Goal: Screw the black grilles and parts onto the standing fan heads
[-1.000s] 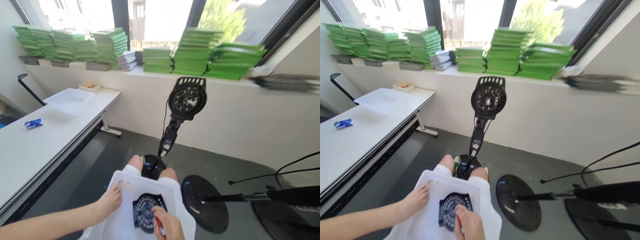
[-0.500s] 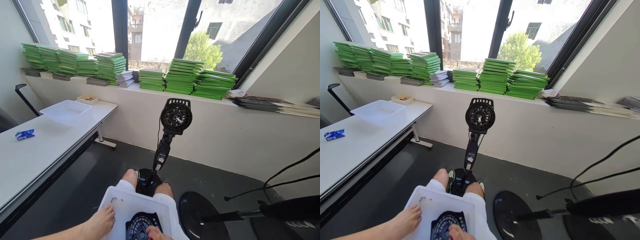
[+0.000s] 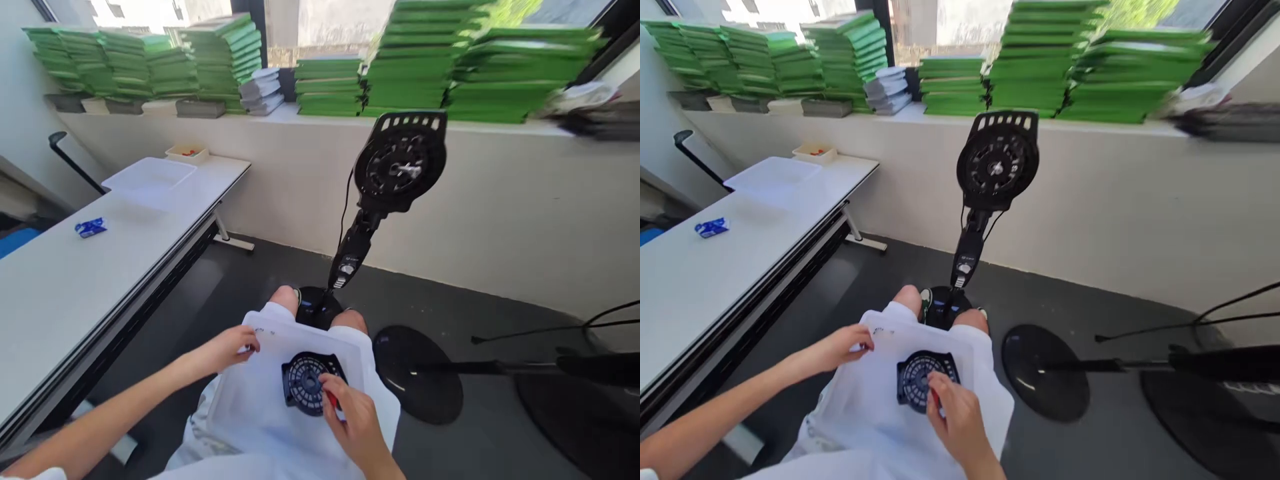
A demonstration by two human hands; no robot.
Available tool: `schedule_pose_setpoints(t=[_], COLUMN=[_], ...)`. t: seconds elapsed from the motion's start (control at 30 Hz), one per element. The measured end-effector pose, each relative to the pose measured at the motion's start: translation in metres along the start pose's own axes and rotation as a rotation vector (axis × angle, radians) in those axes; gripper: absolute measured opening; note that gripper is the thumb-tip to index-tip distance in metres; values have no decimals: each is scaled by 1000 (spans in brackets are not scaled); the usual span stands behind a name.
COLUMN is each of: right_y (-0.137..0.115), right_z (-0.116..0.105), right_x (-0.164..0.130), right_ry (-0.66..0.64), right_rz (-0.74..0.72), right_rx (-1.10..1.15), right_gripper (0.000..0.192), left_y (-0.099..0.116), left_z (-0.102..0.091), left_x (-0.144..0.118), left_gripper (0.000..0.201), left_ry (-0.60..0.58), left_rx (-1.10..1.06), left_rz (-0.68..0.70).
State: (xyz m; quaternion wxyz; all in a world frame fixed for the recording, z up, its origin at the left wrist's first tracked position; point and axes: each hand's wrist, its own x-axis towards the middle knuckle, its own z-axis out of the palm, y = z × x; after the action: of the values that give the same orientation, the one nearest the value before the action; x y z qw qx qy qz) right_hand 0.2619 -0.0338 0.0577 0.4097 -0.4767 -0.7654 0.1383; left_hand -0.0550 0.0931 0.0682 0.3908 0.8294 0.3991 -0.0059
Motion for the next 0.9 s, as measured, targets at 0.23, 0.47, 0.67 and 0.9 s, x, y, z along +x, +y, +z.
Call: schedule_pose_setpoints(t=[0.23, 0.47, 0.67, 0.9], right_y=[0, -11, -27, -42], right_z=[3, -5, -11, -47], right_x=[4, 15, 23, 27], right_ry=[-36, 7, 94, 199], right_rz=[52, -8, -98, -133], right_rx=[76, 123, 129, -22], right_gripper=[48, 83, 99, 91], left_y=[-9, 9, 37, 99], left_z=[-33, -26, -2, 23], left_x=[-18, -7, 13, 40], left_gripper=[21, 30, 18, 21], left_ry=[332, 404, 453, 419], left_rx=[-481, -895, -1009, -1291], left_rz=[-210, -212, -143, 3])
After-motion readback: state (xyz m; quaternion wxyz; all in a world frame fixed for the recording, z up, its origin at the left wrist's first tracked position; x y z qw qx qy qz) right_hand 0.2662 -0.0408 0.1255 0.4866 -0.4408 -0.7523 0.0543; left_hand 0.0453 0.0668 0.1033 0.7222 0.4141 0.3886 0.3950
